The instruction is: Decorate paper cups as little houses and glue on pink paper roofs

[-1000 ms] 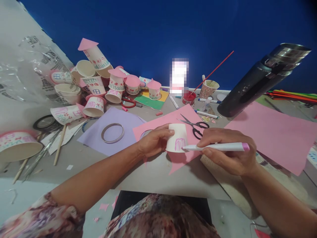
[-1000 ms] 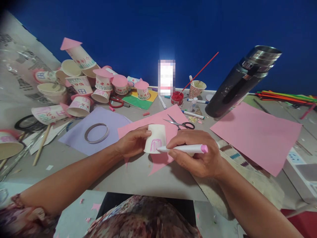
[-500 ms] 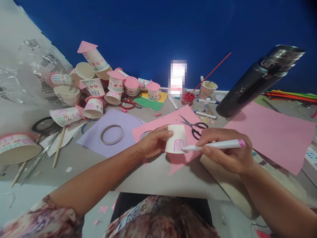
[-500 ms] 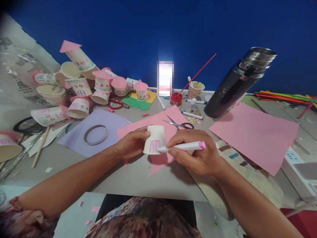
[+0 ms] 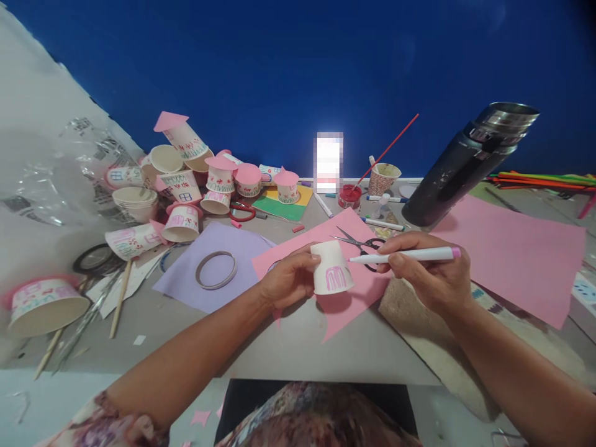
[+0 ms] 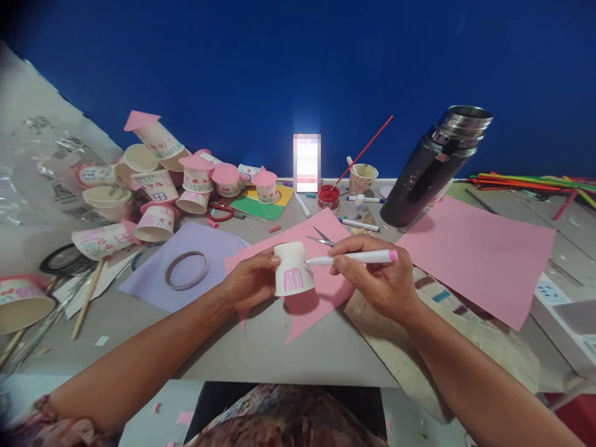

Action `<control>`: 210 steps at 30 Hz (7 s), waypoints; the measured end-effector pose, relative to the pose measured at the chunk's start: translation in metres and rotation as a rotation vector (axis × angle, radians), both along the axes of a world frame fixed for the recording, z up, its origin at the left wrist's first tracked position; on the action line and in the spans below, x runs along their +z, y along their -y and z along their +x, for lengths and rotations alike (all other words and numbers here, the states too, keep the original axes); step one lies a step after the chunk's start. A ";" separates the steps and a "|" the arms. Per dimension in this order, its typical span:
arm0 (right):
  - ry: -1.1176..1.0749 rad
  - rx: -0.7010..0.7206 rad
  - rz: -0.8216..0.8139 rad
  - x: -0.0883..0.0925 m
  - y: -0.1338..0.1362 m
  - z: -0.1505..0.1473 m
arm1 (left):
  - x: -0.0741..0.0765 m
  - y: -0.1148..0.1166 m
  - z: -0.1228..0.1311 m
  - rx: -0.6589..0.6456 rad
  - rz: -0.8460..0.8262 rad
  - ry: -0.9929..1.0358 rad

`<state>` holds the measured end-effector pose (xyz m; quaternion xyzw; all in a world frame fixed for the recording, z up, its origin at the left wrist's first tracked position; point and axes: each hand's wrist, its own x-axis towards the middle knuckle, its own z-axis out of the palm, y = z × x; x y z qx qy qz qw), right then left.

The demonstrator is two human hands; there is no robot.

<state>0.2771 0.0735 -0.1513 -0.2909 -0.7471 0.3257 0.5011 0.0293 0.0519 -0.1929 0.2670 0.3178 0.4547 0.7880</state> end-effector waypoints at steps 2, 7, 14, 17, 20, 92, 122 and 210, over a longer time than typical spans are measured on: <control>0.003 0.003 -0.007 -0.001 0.000 -0.001 | 0.000 0.000 0.000 0.004 0.006 -0.012; 0.056 -0.004 0.021 0.000 0.004 -0.003 | -0.001 -0.001 0.001 0.060 0.007 -0.044; 0.115 0.076 0.189 0.008 0.009 -0.013 | 0.001 -0.001 0.004 0.056 0.013 -0.049; 0.136 0.133 0.219 0.008 0.008 -0.013 | 0.001 -0.001 0.005 0.053 0.013 -0.072; 0.170 0.208 0.207 0.008 0.007 -0.011 | 0.001 0.000 0.005 0.071 0.002 -0.099; 0.111 -0.013 0.383 0.005 0.005 -0.023 | -0.001 0.000 0.005 -0.027 -0.083 0.036; 0.200 -0.050 0.393 0.004 0.004 -0.021 | 0.001 0.002 0.007 0.008 -0.083 -0.008; 0.161 -0.080 0.448 0.005 0.004 -0.016 | -0.001 0.001 0.003 -0.100 -0.053 0.166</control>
